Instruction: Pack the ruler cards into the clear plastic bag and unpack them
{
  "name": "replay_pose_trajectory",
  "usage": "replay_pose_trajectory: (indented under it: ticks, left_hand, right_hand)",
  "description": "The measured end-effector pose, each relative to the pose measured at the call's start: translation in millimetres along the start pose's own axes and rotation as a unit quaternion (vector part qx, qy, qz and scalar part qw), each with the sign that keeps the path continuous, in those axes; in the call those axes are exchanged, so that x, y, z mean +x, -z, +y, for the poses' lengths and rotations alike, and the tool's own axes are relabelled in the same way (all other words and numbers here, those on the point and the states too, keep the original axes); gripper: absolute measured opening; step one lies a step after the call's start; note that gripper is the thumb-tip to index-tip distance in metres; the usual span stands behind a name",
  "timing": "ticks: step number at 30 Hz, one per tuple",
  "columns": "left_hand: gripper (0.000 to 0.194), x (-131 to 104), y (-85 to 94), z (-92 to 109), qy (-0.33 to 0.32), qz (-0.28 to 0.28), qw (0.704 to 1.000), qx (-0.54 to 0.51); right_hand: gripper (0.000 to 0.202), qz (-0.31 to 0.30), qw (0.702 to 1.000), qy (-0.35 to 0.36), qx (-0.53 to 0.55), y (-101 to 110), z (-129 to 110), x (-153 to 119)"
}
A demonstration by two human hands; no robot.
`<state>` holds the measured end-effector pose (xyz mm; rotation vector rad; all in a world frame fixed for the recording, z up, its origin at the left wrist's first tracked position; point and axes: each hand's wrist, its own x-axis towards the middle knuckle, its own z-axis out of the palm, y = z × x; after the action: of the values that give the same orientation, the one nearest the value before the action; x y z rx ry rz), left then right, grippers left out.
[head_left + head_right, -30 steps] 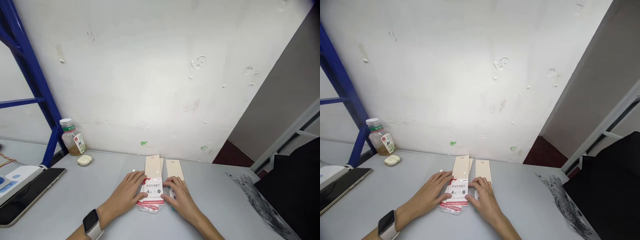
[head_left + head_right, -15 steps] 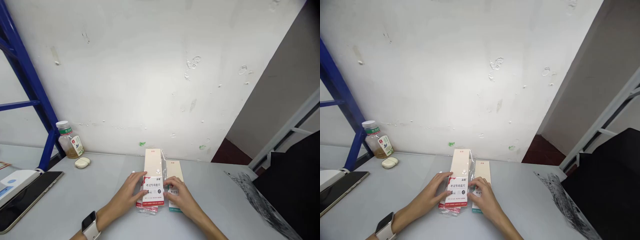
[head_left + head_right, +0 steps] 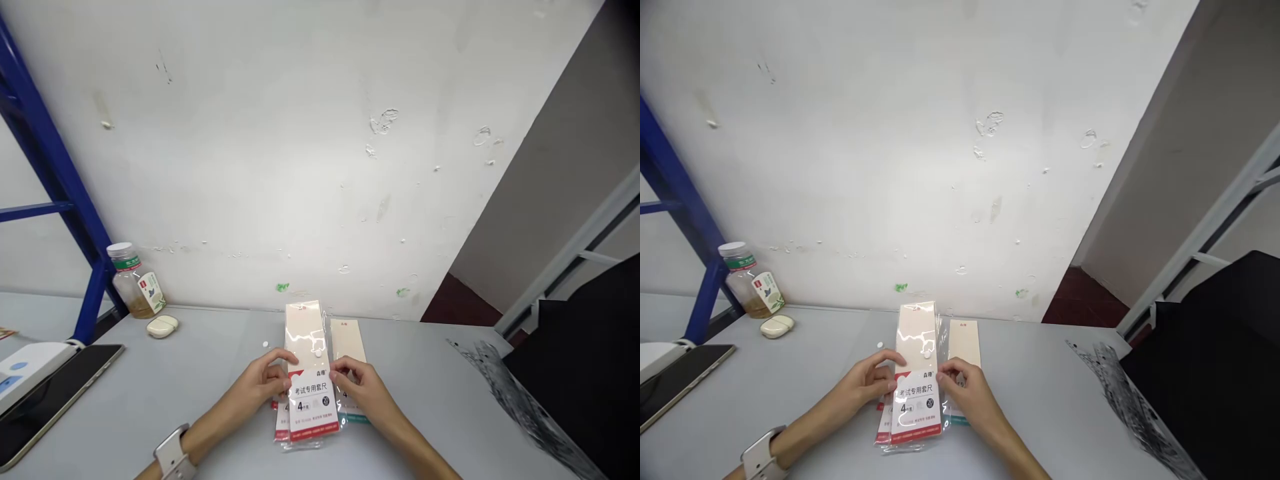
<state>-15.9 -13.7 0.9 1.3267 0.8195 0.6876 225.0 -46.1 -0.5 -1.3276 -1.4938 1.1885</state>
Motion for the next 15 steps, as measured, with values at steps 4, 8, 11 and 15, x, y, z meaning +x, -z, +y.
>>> replay_pose_trajectory:
  ticks: [4,8,11,15]
  left_hand:
    - [0.042,-0.8,-2.6,2.7,0.004,-0.014,1.000,-0.018]
    - [0.051,0.5,-5.9,2.6,-0.017,0.027,0.999,-0.021]
    - [0.049,2.8,-6.1,-0.6,-0.041,0.058,0.997,-0.007]
    - [0.046,5.0,-5.2,-2.3,-0.039,0.072,0.997,-0.007]
  right_hand:
    - [0.035,-0.005,0.999,0.000,0.046,-1.3,-0.6,0.4]
    - [0.035,0.012,0.997,0.000,0.081,-2.6,3.1,1.6]
    - [0.033,0.037,0.996,-0.003,0.080,-4.6,8.7,3.5]
    - [0.036,0.039,0.995,-0.028,0.091,-4.6,12.2,5.8]
